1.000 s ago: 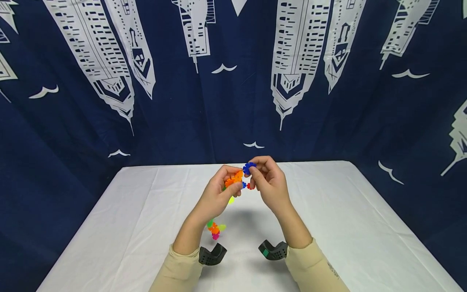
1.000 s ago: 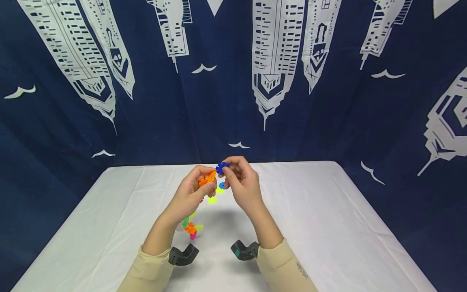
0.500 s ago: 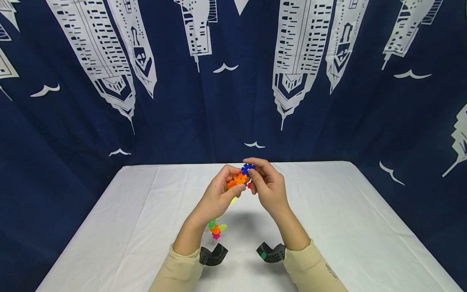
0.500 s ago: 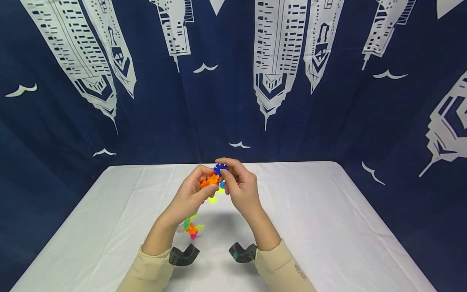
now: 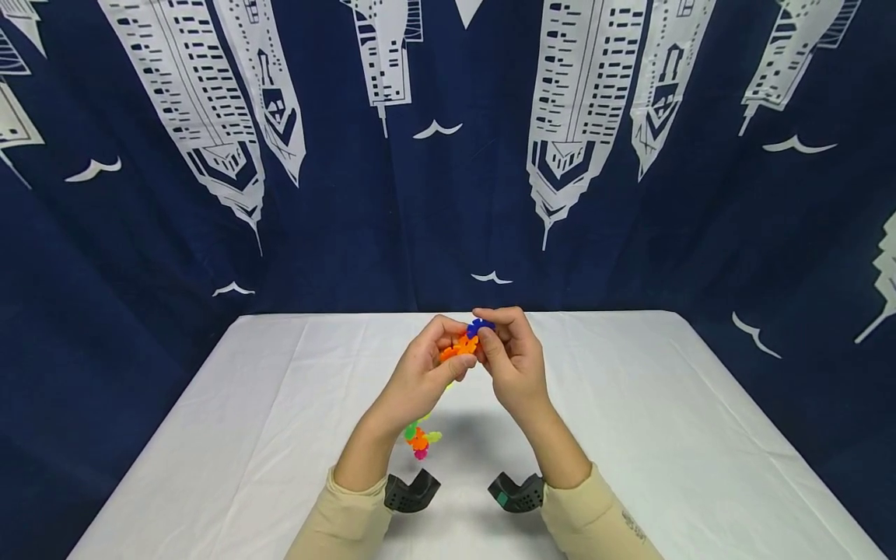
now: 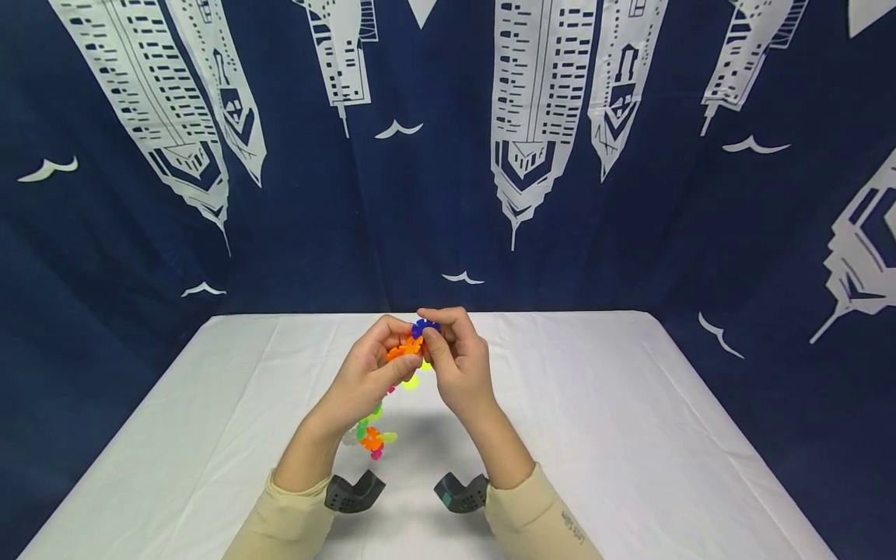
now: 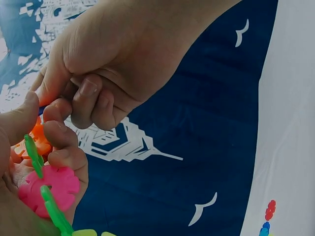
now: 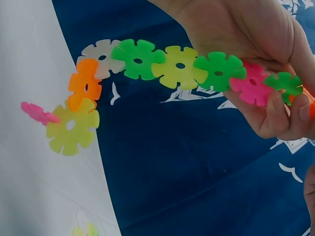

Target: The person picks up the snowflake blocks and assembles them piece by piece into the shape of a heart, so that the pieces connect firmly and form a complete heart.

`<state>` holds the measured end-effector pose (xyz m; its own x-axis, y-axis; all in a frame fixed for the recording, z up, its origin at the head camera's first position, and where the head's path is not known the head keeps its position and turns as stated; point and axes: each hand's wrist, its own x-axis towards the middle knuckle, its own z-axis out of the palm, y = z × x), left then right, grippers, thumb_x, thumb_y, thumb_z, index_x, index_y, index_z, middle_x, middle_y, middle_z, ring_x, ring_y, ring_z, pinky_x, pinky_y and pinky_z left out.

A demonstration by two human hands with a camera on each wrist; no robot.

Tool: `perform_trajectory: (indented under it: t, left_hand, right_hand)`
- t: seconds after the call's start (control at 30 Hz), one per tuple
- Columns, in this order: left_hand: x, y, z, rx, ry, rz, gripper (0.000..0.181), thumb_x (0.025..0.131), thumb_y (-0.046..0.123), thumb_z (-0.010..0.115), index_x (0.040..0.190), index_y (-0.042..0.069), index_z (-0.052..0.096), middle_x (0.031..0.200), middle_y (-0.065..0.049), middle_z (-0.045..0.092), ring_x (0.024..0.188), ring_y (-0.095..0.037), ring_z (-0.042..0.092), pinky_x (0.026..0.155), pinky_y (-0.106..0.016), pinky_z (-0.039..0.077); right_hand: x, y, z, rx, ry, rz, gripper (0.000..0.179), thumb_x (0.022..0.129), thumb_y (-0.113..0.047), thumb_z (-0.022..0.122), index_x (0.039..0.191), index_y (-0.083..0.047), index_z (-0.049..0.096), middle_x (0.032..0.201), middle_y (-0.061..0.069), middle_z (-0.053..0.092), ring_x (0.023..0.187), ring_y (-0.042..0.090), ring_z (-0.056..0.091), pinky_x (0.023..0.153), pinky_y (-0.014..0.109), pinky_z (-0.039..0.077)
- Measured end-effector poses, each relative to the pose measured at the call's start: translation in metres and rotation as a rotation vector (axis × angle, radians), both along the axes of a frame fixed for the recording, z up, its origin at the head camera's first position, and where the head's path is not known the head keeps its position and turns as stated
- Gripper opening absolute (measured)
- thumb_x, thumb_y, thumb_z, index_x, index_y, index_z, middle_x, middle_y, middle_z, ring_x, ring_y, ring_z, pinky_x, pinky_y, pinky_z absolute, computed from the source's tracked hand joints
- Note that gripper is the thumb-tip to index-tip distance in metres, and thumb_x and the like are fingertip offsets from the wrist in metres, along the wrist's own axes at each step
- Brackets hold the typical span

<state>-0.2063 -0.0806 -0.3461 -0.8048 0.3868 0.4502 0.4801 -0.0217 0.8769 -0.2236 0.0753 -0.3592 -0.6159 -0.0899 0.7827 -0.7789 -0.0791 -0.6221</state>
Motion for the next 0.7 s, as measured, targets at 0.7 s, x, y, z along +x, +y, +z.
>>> perform_trajectory:
  t: [0.7]
  left_hand:
    - [-0.006, -0.003, -0.002, -0.176, -0.036, 0.101, 0.060, 0.095, 0.014, 0.068, 0.146, 0.017, 0.038, 0.133, -0.009, 0.061, 0.125, -0.025, 0.056, 0.105, -0.043, 0.045]
  right_hand:
    - [-0.001, 0.022, 0.016, 0.127, -0.083, 0.020, 0.014, 0.093, 0.009, 0.057, 0.106, 0.005, 0.055, 0.076, 0.011, 0.058, 0.053, 0.015, 0.054, 0.049, 0.023, 0.050]
